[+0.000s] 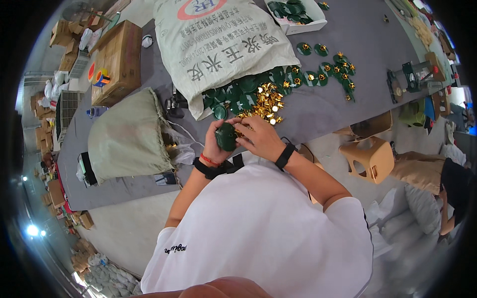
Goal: The person is manually assembling small gold-colored metal caps onto green plastic base components in a manufacturing environment.
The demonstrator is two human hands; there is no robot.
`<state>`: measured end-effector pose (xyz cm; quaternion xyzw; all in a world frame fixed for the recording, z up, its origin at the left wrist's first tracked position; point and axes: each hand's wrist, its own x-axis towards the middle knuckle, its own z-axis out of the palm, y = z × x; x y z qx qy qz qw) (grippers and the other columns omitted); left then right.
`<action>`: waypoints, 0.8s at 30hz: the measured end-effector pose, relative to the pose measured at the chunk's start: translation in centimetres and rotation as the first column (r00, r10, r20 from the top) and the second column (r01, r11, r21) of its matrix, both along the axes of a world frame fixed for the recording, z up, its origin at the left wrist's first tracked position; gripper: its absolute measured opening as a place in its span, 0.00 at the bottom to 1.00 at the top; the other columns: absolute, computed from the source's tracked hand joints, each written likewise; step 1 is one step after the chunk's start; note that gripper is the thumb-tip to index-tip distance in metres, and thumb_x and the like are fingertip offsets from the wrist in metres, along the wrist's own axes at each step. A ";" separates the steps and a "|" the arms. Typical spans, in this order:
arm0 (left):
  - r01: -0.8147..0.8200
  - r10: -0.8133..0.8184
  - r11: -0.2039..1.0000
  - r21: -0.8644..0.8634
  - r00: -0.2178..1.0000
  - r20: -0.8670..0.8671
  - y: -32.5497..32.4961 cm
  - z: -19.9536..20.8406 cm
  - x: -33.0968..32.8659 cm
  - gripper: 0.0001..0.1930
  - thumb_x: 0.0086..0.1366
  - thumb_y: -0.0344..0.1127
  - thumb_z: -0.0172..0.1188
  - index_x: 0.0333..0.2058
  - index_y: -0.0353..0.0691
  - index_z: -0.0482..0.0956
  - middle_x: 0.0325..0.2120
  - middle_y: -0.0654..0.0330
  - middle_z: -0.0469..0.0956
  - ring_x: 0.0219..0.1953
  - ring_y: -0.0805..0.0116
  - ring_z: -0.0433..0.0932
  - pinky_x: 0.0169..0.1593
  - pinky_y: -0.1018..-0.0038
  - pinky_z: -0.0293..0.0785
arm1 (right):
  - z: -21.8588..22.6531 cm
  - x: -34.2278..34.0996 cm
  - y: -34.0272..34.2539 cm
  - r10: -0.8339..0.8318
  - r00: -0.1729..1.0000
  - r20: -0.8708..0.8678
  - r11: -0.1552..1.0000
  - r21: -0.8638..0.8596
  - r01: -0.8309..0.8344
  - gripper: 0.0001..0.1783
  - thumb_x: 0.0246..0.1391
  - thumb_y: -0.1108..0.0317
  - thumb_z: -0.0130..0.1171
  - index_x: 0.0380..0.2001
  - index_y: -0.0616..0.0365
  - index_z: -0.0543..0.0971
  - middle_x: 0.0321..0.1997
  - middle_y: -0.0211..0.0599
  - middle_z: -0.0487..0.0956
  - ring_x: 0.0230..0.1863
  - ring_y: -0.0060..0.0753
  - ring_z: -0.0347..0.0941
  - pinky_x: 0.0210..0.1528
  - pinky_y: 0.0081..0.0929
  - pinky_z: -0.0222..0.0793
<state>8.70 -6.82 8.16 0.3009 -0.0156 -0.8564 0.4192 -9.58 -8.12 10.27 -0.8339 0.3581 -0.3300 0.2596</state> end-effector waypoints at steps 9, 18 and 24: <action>-0.022 0.024 0.996 -0.086 1.000 0.017 -0.1 1.4 -1.6 0.26 0.65 0.51 0.39 0.50 0.34 0.68 0.44 0.56 0.73 0.46 0.63 0.73 0.51 0.67 0.69 | 0.0 -0.5 -0.2 0.050 0.974 0.219 0.927 0.353 -0.127 0.19 0.50 0.69 0.58 0.47 0.59 0.70 0.41 0.44 0.73 0.42 0.47 0.71 0.44 0.36 0.68; 0.103 -0.097 0.995 -0.018 0.975 0.202 -1.3 1.4 -3.5 0.36 0.65 0.65 0.34 0.56 0.38 0.61 0.46 0.56 0.71 0.47 0.65 0.71 0.49 0.68 0.71 | -0.4 -2.8 -1.1 0.147 0.986 0.072 0.980 0.121 -0.155 0.20 0.51 0.71 0.57 0.48 0.61 0.70 0.46 0.46 0.72 0.48 0.44 0.70 0.47 0.35 0.68; 0.257 -0.076 0.950 -0.175 0.738 0.670 -1.9 0.8 -5.9 0.43 0.62 0.70 0.28 0.63 0.39 0.47 0.56 0.49 0.60 0.58 0.59 0.63 0.59 0.67 0.60 | -1.3 -3.7 -2.1 0.102 0.989 0.109 0.915 0.380 -0.136 0.16 0.52 0.66 0.57 0.43 0.62 0.72 0.36 0.41 0.76 0.37 0.41 0.74 0.40 0.31 0.72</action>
